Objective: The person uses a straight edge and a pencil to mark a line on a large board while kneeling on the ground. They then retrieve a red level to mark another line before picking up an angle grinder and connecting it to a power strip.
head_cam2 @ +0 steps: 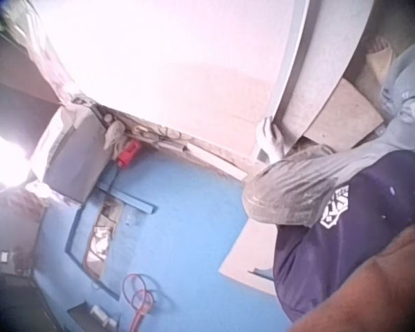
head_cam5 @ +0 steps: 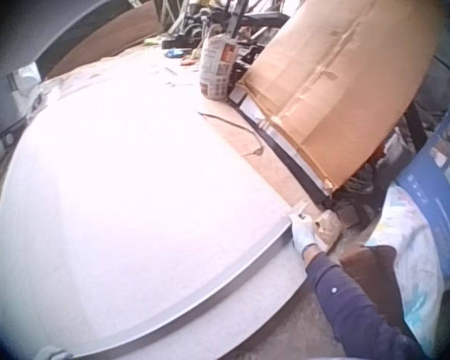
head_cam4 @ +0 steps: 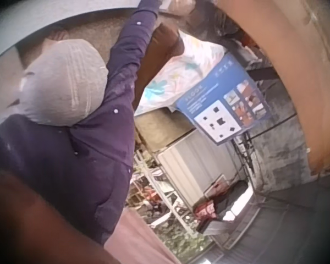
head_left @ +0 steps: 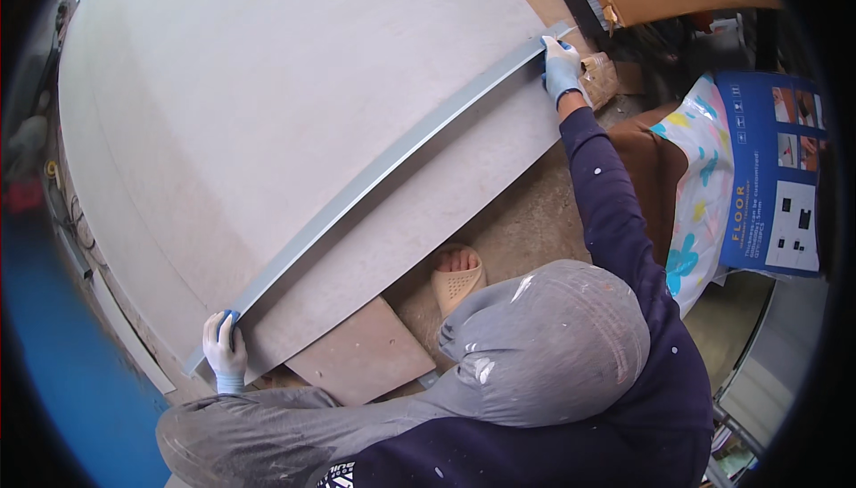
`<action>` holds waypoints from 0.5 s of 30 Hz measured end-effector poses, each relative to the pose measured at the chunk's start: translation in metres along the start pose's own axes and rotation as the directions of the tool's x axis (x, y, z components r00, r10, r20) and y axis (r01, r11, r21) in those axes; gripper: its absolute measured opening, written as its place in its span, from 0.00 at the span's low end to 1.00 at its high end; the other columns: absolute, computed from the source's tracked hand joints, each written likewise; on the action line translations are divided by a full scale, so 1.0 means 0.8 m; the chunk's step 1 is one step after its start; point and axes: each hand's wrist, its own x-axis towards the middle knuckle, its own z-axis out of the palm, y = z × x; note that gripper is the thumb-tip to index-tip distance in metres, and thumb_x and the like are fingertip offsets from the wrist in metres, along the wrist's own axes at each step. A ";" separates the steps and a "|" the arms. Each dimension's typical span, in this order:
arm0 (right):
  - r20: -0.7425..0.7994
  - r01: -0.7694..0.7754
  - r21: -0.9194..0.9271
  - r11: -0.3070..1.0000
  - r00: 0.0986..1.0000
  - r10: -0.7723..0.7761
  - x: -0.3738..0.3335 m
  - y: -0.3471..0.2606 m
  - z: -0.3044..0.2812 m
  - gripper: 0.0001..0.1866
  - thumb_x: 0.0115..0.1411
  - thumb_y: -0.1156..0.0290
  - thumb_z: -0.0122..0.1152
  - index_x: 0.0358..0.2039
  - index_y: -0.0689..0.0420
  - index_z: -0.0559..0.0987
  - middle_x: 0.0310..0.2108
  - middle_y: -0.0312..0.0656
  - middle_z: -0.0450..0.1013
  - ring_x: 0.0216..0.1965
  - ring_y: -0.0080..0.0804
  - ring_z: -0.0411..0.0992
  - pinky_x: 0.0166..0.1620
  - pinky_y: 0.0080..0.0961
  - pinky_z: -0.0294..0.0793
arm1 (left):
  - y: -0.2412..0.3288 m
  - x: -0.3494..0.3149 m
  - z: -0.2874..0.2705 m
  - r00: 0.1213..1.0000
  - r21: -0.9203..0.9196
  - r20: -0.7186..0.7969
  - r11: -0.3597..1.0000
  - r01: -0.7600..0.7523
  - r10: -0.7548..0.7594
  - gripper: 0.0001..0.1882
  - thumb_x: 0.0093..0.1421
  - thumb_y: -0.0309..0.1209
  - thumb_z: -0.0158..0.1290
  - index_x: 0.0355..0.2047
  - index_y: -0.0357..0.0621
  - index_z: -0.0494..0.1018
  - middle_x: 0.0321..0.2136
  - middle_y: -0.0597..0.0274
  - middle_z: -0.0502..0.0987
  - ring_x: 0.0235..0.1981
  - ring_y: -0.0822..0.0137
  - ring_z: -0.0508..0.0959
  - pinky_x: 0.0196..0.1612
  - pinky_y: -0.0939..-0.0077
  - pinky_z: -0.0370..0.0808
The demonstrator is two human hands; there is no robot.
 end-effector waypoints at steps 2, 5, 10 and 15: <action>0.130 0.230 -0.004 0.973 0.965 -0.227 0.013 0.010 -0.004 0.21 0.62 0.57 0.69 0.37 0.67 0.84 0.33 0.45 0.82 0.33 0.36 0.78 0.40 0.36 0.76 | 0.003 -0.007 -0.002 1.000 -0.021 -0.024 1.000 0.010 -0.010 0.19 0.55 0.20 0.61 0.49 0.38 0.79 0.48 0.46 0.80 0.52 0.42 0.79 0.57 0.49 0.76; 0.156 0.276 -0.249 0.928 0.957 -0.243 0.016 0.009 -0.028 0.27 0.68 0.49 0.61 0.38 0.68 0.85 0.31 0.48 0.81 0.34 0.38 0.77 0.40 0.44 0.73 | 0.011 0.002 0.001 0.997 -0.042 -0.031 0.997 0.064 -0.065 0.21 0.54 0.24 0.65 0.50 0.41 0.80 0.48 0.48 0.80 0.51 0.45 0.79 0.57 0.49 0.76; 0.155 0.038 0.028 0.999 0.987 -0.042 -0.005 -0.014 -0.034 0.22 0.62 0.42 0.69 0.28 0.47 0.78 0.23 0.27 0.67 0.21 0.17 0.64 0.19 0.21 0.57 | 0.006 -0.009 0.004 0.979 0.073 -0.134 0.984 0.164 -0.153 0.22 0.50 0.30 0.69 0.47 0.46 0.80 0.43 0.55 0.80 0.46 0.49 0.79 0.51 0.53 0.76; 0.187 -0.028 -0.055 0.998 0.982 0.038 0.001 -0.018 -0.029 0.21 0.61 0.44 0.71 0.34 0.49 0.83 0.27 0.28 0.73 0.24 0.17 0.69 0.21 0.20 0.60 | -0.013 -0.038 0.012 0.947 0.065 -0.222 0.965 0.254 -0.234 0.19 0.49 0.30 0.69 0.43 0.48 0.81 0.41 0.58 0.81 0.46 0.52 0.80 0.50 0.56 0.77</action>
